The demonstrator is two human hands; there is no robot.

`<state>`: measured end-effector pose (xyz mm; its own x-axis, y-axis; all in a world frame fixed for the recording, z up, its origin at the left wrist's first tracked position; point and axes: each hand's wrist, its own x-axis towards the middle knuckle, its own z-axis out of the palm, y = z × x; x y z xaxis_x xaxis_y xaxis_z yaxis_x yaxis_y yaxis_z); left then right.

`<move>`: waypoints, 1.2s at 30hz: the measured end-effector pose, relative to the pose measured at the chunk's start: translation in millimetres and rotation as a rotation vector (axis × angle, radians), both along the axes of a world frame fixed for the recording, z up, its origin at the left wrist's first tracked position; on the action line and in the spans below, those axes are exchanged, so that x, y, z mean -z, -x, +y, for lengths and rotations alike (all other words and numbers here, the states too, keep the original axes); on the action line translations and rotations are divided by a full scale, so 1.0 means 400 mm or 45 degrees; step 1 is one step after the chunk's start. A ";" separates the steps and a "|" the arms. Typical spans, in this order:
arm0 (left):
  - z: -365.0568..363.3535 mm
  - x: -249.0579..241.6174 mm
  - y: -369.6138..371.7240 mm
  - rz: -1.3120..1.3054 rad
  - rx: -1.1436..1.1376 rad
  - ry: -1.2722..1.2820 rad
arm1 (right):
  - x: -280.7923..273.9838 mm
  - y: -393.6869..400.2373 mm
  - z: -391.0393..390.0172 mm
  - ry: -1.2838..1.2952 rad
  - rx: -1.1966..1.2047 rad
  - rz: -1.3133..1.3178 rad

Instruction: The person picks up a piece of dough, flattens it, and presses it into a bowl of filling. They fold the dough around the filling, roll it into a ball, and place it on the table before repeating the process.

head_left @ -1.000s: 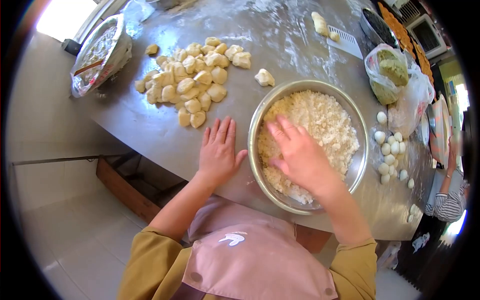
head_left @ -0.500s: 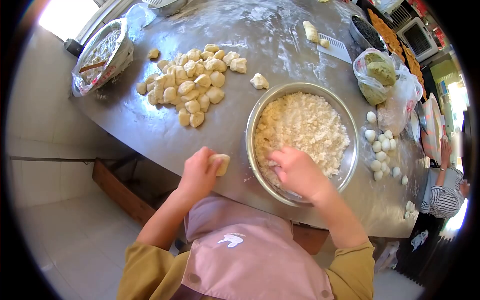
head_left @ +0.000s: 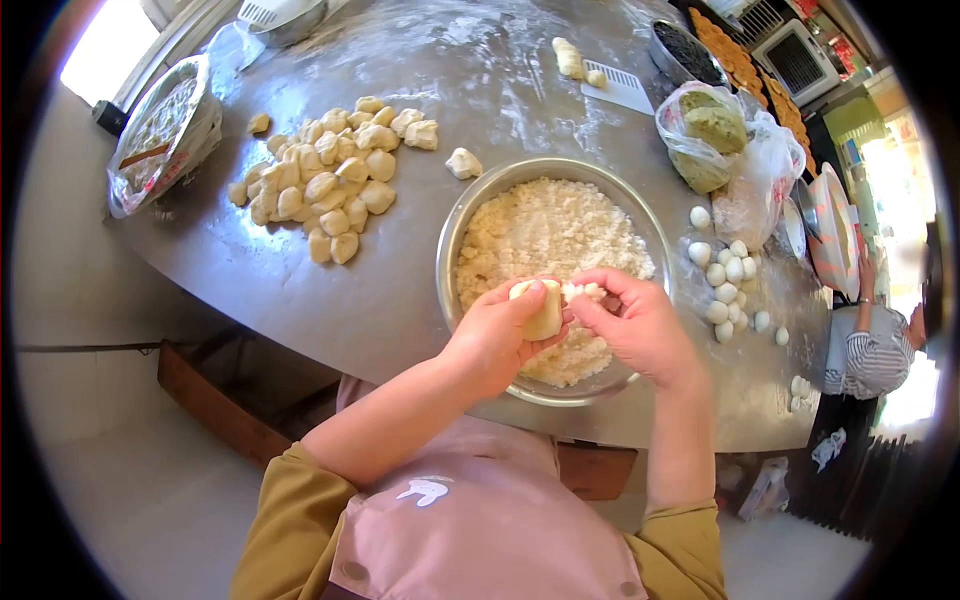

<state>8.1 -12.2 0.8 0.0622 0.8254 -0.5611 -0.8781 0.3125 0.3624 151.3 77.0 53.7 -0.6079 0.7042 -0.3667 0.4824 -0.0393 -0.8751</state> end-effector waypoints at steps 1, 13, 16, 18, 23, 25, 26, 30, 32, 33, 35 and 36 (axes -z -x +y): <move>0.015 0.008 -0.011 -0.047 0.008 0.015 | -0.008 0.010 -0.011 -0.105 0.017 -0.036; 0.054 0.041 -0.037 -0.058 -0.149 0.106 | 0.045 0.033 -0.029 -0.762 -0.076 -0.040; 0.057 0.020 -0.044 0.003 -0.127 0.070 | 0.063 0.034 -0.033 -0.835 -0.013 -0.066; 0.053 0.010 -0.056 0.193 -0.093 0.100 | 0.060 0.047 -0.043 -0.849 0.002 -0.081; 0.052 0.050 -0.030 0.076 -0.082 -0.004 | 0.061 0.054 -0.041 -0.724 0.058 -0.019; 0.049 0.053 -0.030 0.085 -0.101 -0.046 | 0.056 0.059 -0.041 -0.601 0.129 0.045; 0.050 0.056 -0.034 0.100 -0.106 -0.079 | 0.061 0.061 -0.043 -0.669 0.124 0.041; 0.054 0.066 -0.031 0.117 -0.106 -0.102 | 0.071 0.058 -0.042 -0.584 0.153 0.025; 0.051 0.052 -0.027 0.121 -0.123 -0.035 | 0.069 0.046 -0.033 -0.449 0.196 0.013; 0.051 0.045 -0.023 0.124 -0.133 -0.004 | 0.070 0.035 -0.022 -0.430 0.227 0.004; 0.054 0.038 -0.009 0.092 -0.163 0.013 | 0.078 0.015 0.006 -0.676 0.204 -0.108; 0.053 0.036 -0.005 0.075 -0.173 0.024 | 0.093 0.004 0.011 -0.902 0.120 -0.204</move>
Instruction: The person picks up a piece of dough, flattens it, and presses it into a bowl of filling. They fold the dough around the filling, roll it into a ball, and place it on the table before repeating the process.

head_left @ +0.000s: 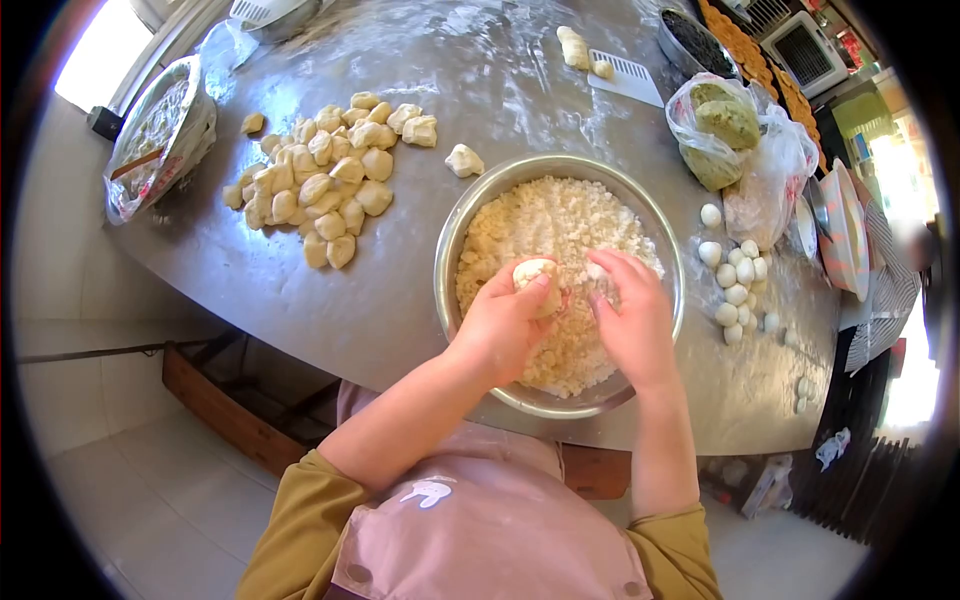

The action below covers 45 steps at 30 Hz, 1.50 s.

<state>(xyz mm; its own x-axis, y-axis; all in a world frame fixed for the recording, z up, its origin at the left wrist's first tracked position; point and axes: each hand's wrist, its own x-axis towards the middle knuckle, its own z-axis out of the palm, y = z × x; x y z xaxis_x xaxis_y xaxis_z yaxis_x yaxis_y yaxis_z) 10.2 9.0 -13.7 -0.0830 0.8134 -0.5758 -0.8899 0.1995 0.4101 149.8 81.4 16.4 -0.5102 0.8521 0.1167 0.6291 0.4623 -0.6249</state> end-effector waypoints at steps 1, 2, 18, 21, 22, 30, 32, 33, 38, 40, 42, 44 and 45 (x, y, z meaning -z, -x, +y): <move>-0.003 0.001 0.001 -0.009 0.003 -0.017 | 0.017 -0.011 0.003 -0.214 -0.055 -0.132; 0.000 0.002 0.004 -0.015 0.000 -0.040 | 0.025 -0.016 0.010 -0.435 -0.113 -0.260; -0.033 -0.009 -0.001 -0.230 0.258 -0.233 | 0.051 0.028 -0.050 -0.391 -0.334 0.089; -0.019 -0.015 -0.006 -0.121 0.291 -0.205 | 0.059 0.036 -0.058 -0.345 -0.278 0.148; -0.017 -0.020 -0.014 -0.131 0.281 -0.186 | 0.062 0.035 -0.057 -0.321 -0.267 0.174; -0.016 -0.064 -0.023 -0.585 0.229 -0.148 | 0.061 0.016 -0.045 -0.279 -0.232 0.354; -0.025 -0.044 -0.034 -0.365 0.261 -0.159 | 0.049 0.021 -0.059 -0.292 -0.201 0.255; -0.028 -0.035 -0.038 -0.254 0.277 -0.163 | 0.043 0.028 -0.068 -0.340 -0.166 0.255; -0.016 -0.027 -0.050 0.004 0.291 -0.140 | 0.040 0.068 -0.101 -0.455 -0.009 0.276; -0.013 -0.051 -0.050 0.074 0.311 -0.061 | 0.043 0.070 -0.093 -0.386 0.024 0.335; -0.021 -0.076 -0.059 -0.111 0.211 -0.182 | 0.053 0.052 -0.077 -0.157 0.041 0.459; -0.030 -0.070 -0.069 0.052 0.177 -0.418 | 0.034 0.051 -0.064 0.131 0.175 0.784; -0.028 -0.053 -0.072 0.313 0.194 -0.592 | 0.042 0.054 -0.059 0.222 0.257 0.936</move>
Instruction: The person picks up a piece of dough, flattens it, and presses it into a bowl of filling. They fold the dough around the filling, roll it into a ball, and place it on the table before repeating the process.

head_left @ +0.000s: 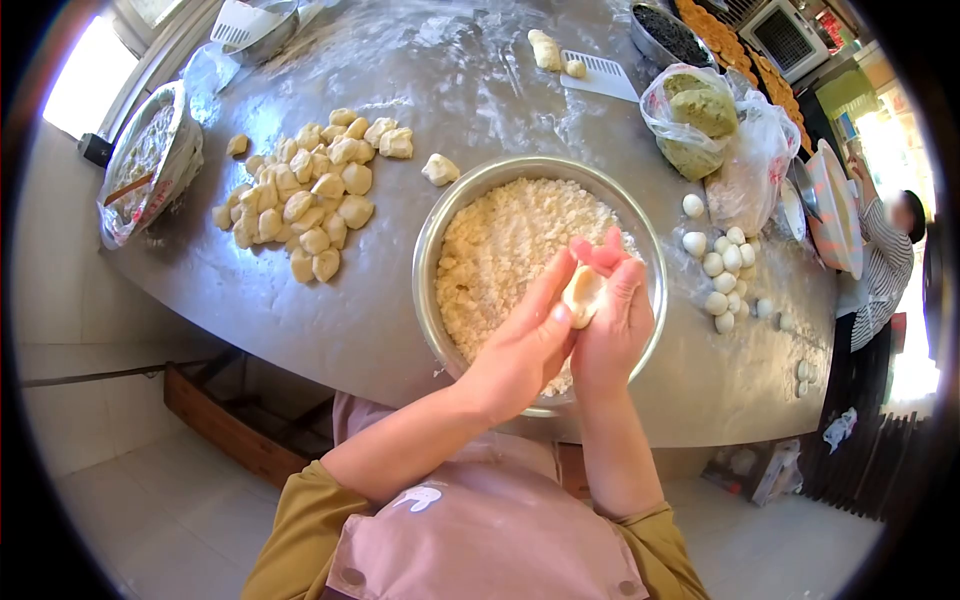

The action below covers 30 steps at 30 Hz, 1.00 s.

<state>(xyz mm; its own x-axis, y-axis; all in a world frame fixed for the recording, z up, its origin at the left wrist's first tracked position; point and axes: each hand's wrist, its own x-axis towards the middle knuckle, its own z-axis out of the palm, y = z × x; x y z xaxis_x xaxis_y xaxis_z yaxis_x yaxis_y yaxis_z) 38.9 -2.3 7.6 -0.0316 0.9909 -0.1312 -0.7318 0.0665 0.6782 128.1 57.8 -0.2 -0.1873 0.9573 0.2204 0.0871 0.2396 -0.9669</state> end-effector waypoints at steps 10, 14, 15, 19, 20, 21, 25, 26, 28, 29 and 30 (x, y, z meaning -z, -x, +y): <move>0.005 0.031 0.031 1.177 -0.417 -0.394 | -0.036 0.045 -0.069 0.016 -0.249 0.152; 0.012 0.029 0.045 1.305 -0.335 -0.585 | -0.046 0.063 -0.069 0.472 0.002 0.308; 0.004 0.035 0.041 1.314 -0.307 -0.558 | -0.058 0.050 -0.063 0.374 -0.001 0.099; 0.005 -0.001 0.019 0.851 -0.246 -0.267 | -0.052 0.027 -0.032 -0.033 0.011 -0.085; 0.017 0.000 0.018 0.767 -0.197 -0.216 | -0.045 0.024 -0.028 -0.095 0.047 -0.151; 0.028 0.002 0.020 0.683 -0.148 -0.168 | -0.042 0.023 -0.024 -0.159 0.084 -0.217; 0.032 -0.002 0.033 0.518 0.146 -0.256 | -0.020 0.030 -0.012 -0.291 -0.045 -0.441; 0.020 -0.004 -0.008 0.438 -0.064 -0.127 | -0.014 0.034 -0.002 -0.293 -0.029 -0.441; 0.016 -0.014 -0.011 0.467 -0.036 -0.075 | -0.019 0.023 0.031 -0.186 0.022 -0.446; 0.019 -0.020 -0.010 0.481 -0.028 -0.057 | -0.024 0.022 0.041 -0.143 0.044 -0.448; 0.028 -0.025 -0.008 0.358 -0.046 -0.049 | -0.039 0.033 0.030 -0.068 -0.035 -0.241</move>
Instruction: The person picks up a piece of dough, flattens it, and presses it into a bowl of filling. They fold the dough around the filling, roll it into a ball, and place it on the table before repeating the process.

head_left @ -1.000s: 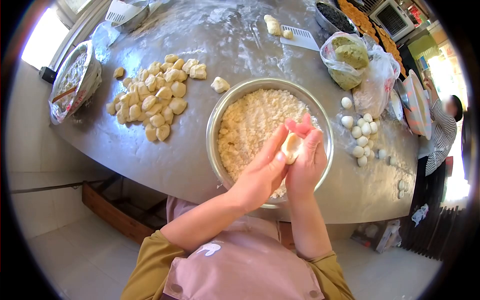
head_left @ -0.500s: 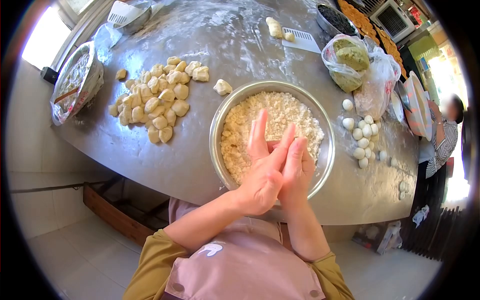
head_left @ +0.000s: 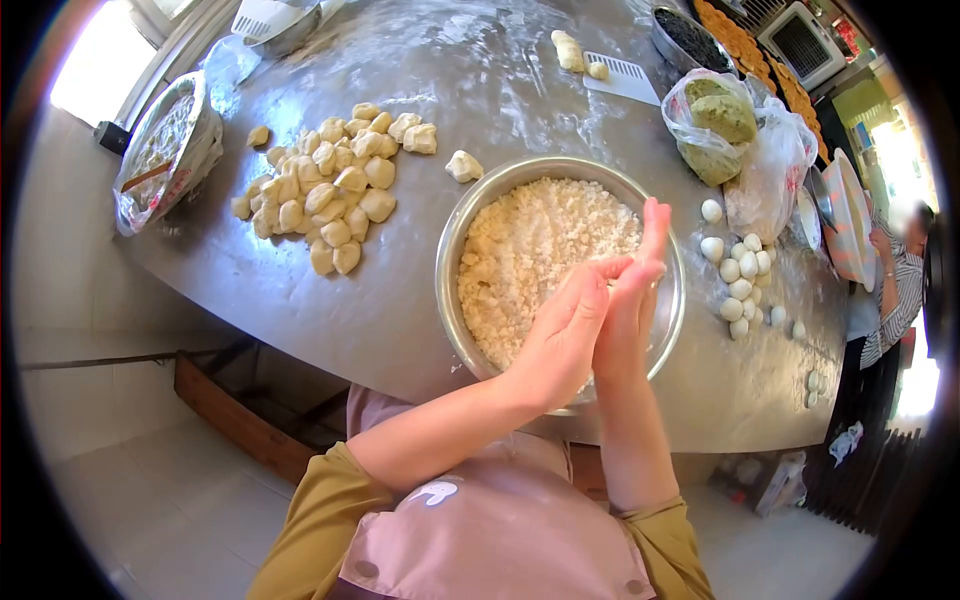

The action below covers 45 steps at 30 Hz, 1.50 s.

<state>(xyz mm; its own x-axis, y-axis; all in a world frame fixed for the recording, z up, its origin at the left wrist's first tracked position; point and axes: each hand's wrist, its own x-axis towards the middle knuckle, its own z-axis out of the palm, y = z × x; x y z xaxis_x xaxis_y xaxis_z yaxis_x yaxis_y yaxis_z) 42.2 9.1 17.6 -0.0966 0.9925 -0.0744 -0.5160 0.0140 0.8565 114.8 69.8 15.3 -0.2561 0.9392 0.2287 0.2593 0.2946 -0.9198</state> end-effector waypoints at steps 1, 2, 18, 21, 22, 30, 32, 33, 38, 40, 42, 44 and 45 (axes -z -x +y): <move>0.006 0.000 -0.001 -0.047 -0.052 -0.018 | -0.021 0.019 -0.025 0.090 -0.075 0.203; 0.012 0.003 -0.003 -0.093 -0.099 -0.034 | -0.032 0.029 -0.045 0.182 -0.144 0.408; -0.004 -0.023 0.100 -0.706 -0.267 0.014 | -0.011 0.013 -0.130 0.247 -0.115 0.119; -0.009 -0.015 0.093 -0.609 -0.211 -0.036 | -0.002 -0.008 -0.106 0.577 -0.394 0.342; -0.016 0.007 0.094 -0.359 -0.129 -0.046 | -0.022 0.011 -0.122 0.547 -0.363 0.287; -0.005 0.000 0.079 -0.516 -0.266 -0.234 | -0.037 -0.002 -0.119 0.434 -0.199 0.144; -0.019 0.000 0.086 -0.206 -0.091 -0.214 | -0.020 -0.009 -0.119 0.556 -0.325 0.307; -0.026 0.000 0.089 -0.047 -0.008 -0.218 | -0.013 -0.010 -0.118 0.614 -0.394 0.389; -0.017 0.031 0.099 -0.167 -0.090 -0.162 | -0.011 0.030 -0.119 -0.033 -0.149 0.119; -0.015 -0.023 0.076 -0.575 -0.233 -0.106 | -0.039 0.015 -0.117 0.231 -0.103 0.146; -0.002 -0.041 0.058 -0.565 -0.353 -0.064 | -0.046 -0.013 -0.109 0.533 -0.183 0.182; -0.006 -0.007 0.069 -0.251 -0.251 -0.176 | -0.044 -0.013 -0.116 0.553 -0.306 0.240; -0.015 0.008 0.085 0.056 -0.090 -0.305 | -0.043 -0.010 -0.119 0.565 -0.370 0.267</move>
<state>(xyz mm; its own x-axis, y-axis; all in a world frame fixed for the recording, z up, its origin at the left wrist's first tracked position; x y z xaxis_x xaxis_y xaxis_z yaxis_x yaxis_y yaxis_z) 8.0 3.0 14.2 -0.1644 0.9721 0.1676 -0.4705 -0.2266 0.8528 118.9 22.1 32.3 -0.5100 0.8546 -0.0976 0.0239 -0.0993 -0.9948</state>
